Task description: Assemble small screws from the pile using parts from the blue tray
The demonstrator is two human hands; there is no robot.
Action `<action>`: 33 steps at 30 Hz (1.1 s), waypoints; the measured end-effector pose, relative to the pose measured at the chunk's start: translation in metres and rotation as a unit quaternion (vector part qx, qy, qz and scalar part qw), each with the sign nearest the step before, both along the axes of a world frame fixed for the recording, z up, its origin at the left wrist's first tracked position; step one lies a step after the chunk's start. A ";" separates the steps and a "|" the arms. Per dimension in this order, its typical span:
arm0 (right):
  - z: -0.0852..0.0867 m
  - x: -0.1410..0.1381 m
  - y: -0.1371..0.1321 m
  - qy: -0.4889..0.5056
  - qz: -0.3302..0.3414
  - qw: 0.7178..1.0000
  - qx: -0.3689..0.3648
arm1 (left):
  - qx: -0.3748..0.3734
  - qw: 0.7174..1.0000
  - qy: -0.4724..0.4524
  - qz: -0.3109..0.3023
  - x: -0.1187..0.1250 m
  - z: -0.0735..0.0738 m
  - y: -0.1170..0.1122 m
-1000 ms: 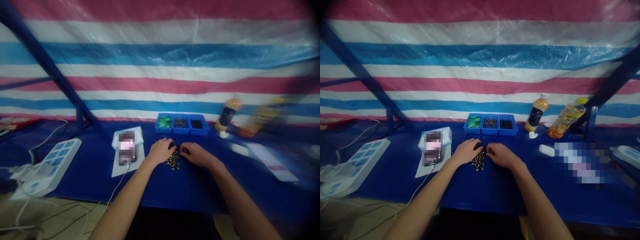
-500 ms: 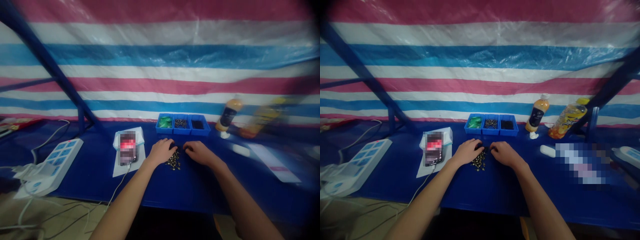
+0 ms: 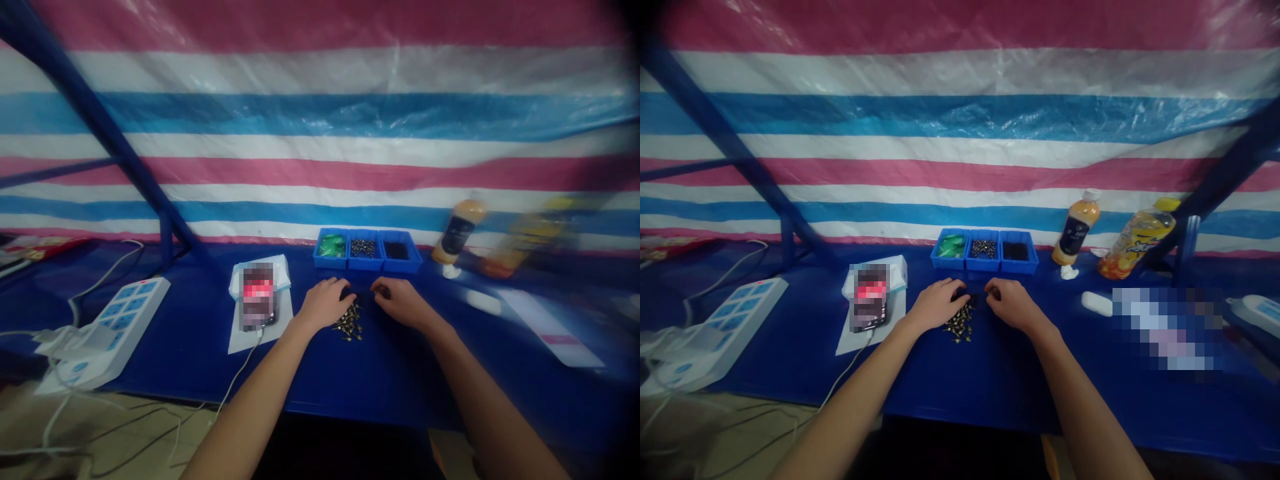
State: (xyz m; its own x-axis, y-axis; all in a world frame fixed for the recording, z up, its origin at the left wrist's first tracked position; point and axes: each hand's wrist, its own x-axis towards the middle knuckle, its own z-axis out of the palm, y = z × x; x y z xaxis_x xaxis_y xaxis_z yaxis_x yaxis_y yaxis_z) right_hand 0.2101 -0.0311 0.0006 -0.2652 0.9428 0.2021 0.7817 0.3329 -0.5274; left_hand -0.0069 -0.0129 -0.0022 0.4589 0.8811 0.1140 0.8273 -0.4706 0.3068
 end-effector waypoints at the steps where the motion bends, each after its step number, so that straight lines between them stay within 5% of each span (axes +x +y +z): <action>1: 0.001 0.000 0.000 0.004 0.000 1.000 0.000 | 0.001 1.000 0.001 -0.001 0.000 0.000 0.000; 13: 0.005 0.002 -0.002 0.118 -0.024 0.987 -0.104 | 0.000 1.000 0.002 -0.001 0.001 0.000 0.000; 18: 0.004 0.004 -0.001 0.137 -0.081 0.982 -0.104 | -0.004 1.000 0.003 -0.001 0.001 0.002 0.000; 24: 0.001 -0.002 0.003 0.288 -0.149 0.945 -0.035 | -0.011 1.000 -0.002 0.002 0.001 0.003 0.000; 33: 0.002 -0.006 -0.003 0.057 -0.021 0.998 -0.028 | -0.007 0.999 -0.048 0.009 -0.009 0.017 0.001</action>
State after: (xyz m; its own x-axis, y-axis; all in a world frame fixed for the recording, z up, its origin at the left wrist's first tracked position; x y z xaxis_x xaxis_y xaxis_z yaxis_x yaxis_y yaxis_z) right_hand 0.2042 -0.0338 0.0022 -0.2029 0.9635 0.1746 0.7281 0.2677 -0.6310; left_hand -0.0155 -0.0122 0.0144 0.4305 0.8908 0.1453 0.8020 -0.4513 0.3914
